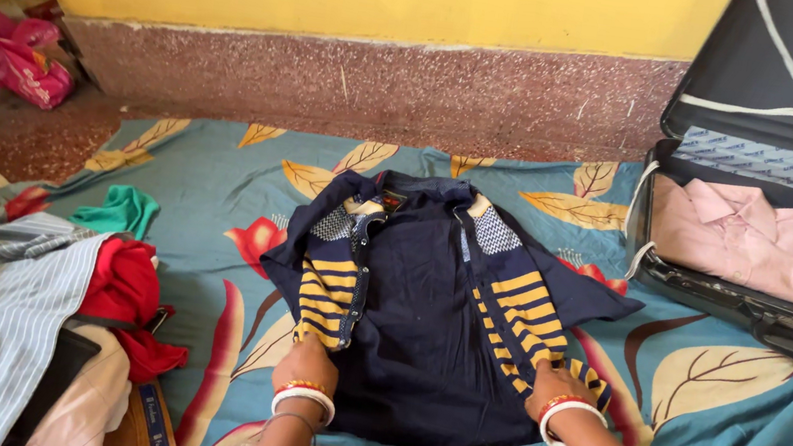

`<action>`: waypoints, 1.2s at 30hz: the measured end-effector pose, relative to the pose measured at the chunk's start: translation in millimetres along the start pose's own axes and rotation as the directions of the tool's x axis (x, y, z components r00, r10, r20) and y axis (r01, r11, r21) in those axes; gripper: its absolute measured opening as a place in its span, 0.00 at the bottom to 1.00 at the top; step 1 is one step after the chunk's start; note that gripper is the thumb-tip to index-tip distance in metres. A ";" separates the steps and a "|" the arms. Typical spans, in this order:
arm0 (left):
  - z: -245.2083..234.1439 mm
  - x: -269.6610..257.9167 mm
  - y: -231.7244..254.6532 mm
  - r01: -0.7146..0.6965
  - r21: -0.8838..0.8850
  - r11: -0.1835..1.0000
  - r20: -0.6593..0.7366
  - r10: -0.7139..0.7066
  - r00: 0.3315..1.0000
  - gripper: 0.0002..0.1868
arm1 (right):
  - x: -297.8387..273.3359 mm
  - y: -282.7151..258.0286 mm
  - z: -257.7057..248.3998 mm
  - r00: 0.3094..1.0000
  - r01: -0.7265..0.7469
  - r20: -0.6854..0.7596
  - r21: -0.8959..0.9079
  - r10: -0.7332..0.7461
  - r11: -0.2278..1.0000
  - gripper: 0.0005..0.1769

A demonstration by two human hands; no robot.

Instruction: The person buttons a blue and yellow striped shirt by hand on the floor next to an open suitcase.

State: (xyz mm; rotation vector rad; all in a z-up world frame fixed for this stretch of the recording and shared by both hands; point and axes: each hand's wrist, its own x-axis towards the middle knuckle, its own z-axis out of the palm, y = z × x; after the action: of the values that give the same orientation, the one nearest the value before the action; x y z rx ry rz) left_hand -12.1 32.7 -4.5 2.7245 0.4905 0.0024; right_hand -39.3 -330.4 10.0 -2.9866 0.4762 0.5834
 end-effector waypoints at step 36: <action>119.3 49.2 13.8 0.301 -0.679 0.670 0.261 -0.163 0.952 0.28 | 0.2 20.6 24.2 0.989 0.082 -0.134 0.085 -0.070 0.993 0.25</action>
State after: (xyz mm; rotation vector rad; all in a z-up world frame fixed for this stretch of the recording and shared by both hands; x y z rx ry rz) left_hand 46.6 -5.6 -113.7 1.8541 0.6247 -0.0994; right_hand -54.3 -347.2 -12.5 -2.9531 0.3836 0.3522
